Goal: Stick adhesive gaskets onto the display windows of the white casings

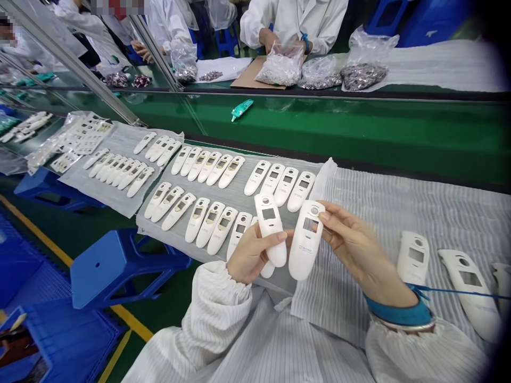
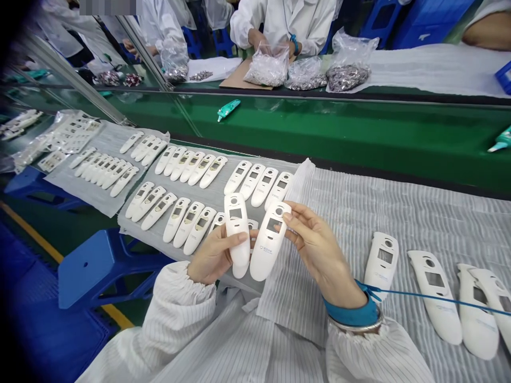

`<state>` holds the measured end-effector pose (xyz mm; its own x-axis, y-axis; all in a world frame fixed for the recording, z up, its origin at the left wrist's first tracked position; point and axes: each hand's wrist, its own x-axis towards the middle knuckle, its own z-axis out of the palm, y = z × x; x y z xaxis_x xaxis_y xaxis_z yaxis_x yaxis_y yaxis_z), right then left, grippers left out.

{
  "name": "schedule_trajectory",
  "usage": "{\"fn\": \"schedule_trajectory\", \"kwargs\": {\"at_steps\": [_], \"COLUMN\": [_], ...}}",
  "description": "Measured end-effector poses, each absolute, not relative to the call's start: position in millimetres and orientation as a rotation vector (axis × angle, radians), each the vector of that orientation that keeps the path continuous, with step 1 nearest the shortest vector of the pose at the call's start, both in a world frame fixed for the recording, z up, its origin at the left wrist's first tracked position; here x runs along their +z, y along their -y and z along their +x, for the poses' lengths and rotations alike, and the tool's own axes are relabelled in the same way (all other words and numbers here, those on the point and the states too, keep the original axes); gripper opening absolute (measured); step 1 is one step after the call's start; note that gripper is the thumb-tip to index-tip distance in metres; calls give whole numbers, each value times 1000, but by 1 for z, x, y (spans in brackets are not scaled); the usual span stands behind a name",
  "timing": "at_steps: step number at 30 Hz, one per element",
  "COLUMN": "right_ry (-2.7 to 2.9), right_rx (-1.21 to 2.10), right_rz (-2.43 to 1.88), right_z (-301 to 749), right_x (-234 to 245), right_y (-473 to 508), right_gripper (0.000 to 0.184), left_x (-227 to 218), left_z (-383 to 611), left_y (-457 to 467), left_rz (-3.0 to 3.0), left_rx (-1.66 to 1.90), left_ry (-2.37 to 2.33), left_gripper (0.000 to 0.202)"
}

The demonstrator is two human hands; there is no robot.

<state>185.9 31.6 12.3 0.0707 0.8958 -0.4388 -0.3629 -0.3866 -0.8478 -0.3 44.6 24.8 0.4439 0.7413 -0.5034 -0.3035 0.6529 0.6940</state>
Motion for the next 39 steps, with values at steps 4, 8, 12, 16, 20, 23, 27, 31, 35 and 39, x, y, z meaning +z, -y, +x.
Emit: {"fn": "schedule_trajectory", "kwargs": {"at_steps": [4, 8, 12, 16, 20, 23, 27, 31, 35, 39], "right_ry": [780, 1558, 2353, 2451, 2247, 2122, 2120, 2289, 2316, 2243], "right_rx": [1467, 1023, 384, 92, -155, -94, 371, 404, 394, 483], "right_rz": [-1291, -1448, -1517, -1740, -2111, -2060, -1780, -1665, -1642, -1631], "right_z": [171, 168, 201, 251, 260, 234, 195, 177, 170, 168], "right_x": [6, -12, -33, -37, -23, -14, -18, -31, -39, -35], "right_y": [-33, -23, 2, 30, 47, 45, 33, 28, 28, 21], "right_gripper": [33, 37, 24, 32, 38, 34, 31, 34, 35, 40], "left_x": [17, 11, 10, 2, -14, -22, -23, -8, 11, 16], "left_z": [1, -14, -33, -26, 0, 15, 18, 4, -13, -26], "left_y": [-41, -47, -51, -38, -17, -7, -2, 1, -1, -21], "left_rz": [613, 617, 611, 618, 692, 932, 1180, 1244, 1241, 1035], "left_rx": [736, 880, 894, 827, 660, 642, 652, 568, 664, 845], "left_ry": [-1010, -1145, -1181, -1201, -1173, -1199, -1210, -1321, -1407, -1292], "left_gripper": [34, 42, 42, 43, 43, 47, 53, 47, 41, 37]}}
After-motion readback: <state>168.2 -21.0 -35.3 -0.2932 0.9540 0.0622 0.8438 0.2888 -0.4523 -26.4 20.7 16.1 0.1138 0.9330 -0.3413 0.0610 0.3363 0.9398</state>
